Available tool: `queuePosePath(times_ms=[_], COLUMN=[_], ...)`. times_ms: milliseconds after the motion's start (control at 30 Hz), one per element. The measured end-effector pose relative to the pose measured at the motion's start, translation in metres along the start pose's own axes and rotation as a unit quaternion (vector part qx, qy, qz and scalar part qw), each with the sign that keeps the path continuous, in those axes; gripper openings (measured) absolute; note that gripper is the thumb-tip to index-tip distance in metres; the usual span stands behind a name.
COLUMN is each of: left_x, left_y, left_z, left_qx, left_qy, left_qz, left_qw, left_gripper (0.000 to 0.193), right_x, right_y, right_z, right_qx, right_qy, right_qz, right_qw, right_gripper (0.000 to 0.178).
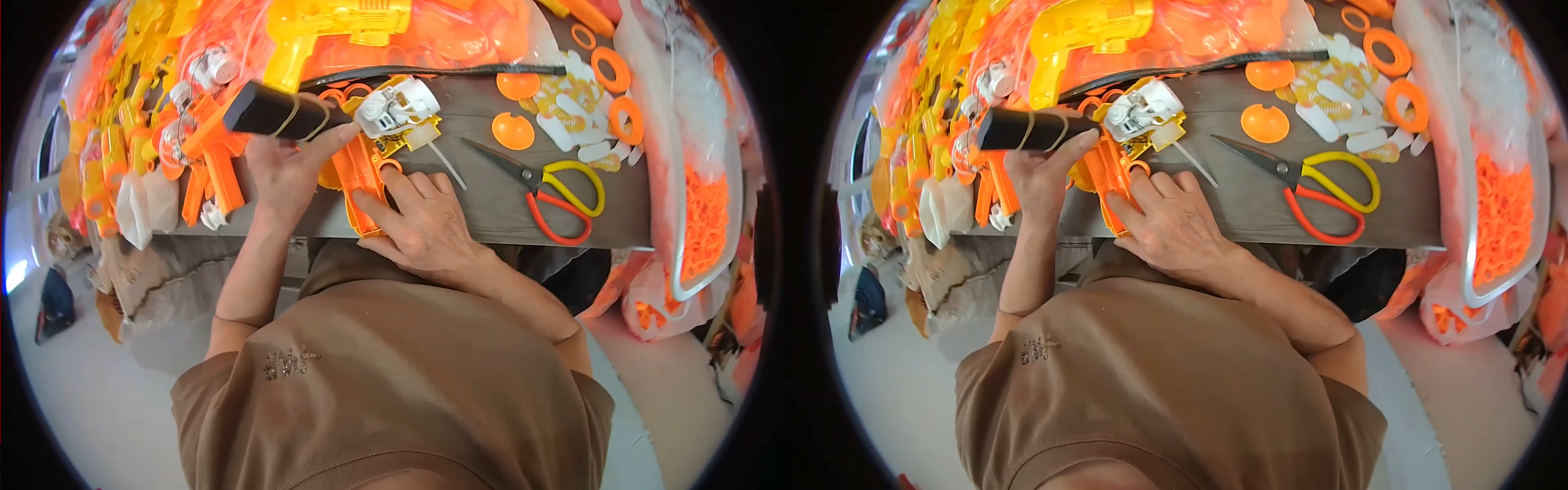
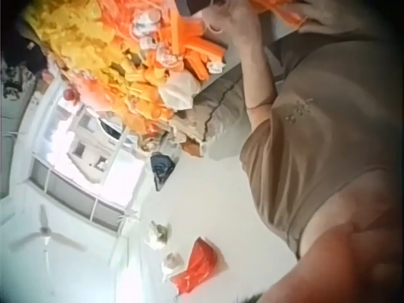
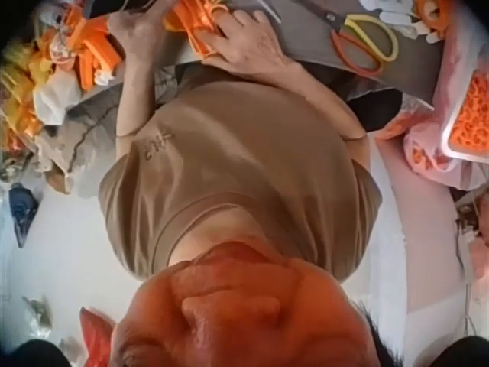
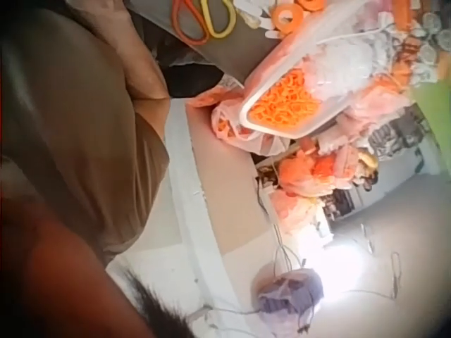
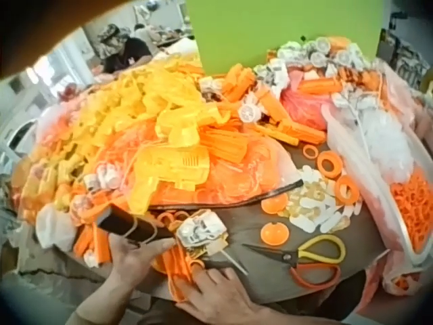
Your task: Assembling components of toy guns, checking their mechanisms, and sorting them into storage bags.
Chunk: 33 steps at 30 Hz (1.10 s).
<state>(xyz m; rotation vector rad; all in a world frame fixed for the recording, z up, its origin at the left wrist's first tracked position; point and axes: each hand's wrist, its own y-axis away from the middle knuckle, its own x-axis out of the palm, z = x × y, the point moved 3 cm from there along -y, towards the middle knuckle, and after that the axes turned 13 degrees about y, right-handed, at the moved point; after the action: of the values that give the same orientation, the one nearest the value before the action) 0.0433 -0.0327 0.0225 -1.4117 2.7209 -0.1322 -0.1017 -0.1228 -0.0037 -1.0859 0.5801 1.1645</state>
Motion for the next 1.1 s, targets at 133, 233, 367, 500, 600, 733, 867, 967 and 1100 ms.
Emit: queuePosePath(times_ms=[133,233,367,500,600,733,867,967,1100], left_x=[-0.012,-0.025,-0.061,-0.069,-0.07,-0.064,-0.066,-0.059,-0.012], left_y=[0.0,0.001,0.015,0.022,0.027,0.022,0.022,0.025,0.041], left_z=[-0.01,-0.024,-0.02,-0.005,0.008,-0.001,-0.003,-0.003,-0.016], left_qx=[-0.003,-0.01,-0.097,-0.131,-0.106,-0.071,0.042,0.161,0.269], left_qy=[0.056,0.176,0.052,0.007,-0.05,-0.226,-0.361,-0.38,-0.276], left_qz=[-0.062,-0.11,-0.068,-0.026,-0.05,-0.04,-0.077,-0.106,0.032], left_qw=[0.996,0.978,0.992,0.991,0.992,0.971,0.928,0.904,0.922], left_gripper=[0.017,0.015,0.025,0.048,0.062,0.072,0.067,0.059,0.061], right_x=[-0.001,0.0,-0.008,-0.033,-0.049,-0.048,-0.032,-0.037,-0.035], right_y=[0.001,0.002,0.004,0.002,-0.014,-0.035,-0.047,-0.051,-0.052], right_z=[0.005,0.009,0.014,-0.006,-0.043,-0.063,-0.074,-0.076,-0.082], right_qx=[0.013,0.026,0.043,0.051,0.277,0.271,0.308,0.334,0.356], right_qy=[0.026,0.051,0.057,0.048,-0.062,-0.081,-0.224,-0.264,-0.33], right_qz=[0.002,-0.006,-0.021,-0.14,-0.08,-0.015,0.027,0.032,0.039], right_qw=[1.0,0.998,0.997,0.988,0.956,0.959,0.924,0.904,0.873], right_gripper=[0.055,0.054,0.05,0.044,0.038,0.04,0.046,0.048,0.051])
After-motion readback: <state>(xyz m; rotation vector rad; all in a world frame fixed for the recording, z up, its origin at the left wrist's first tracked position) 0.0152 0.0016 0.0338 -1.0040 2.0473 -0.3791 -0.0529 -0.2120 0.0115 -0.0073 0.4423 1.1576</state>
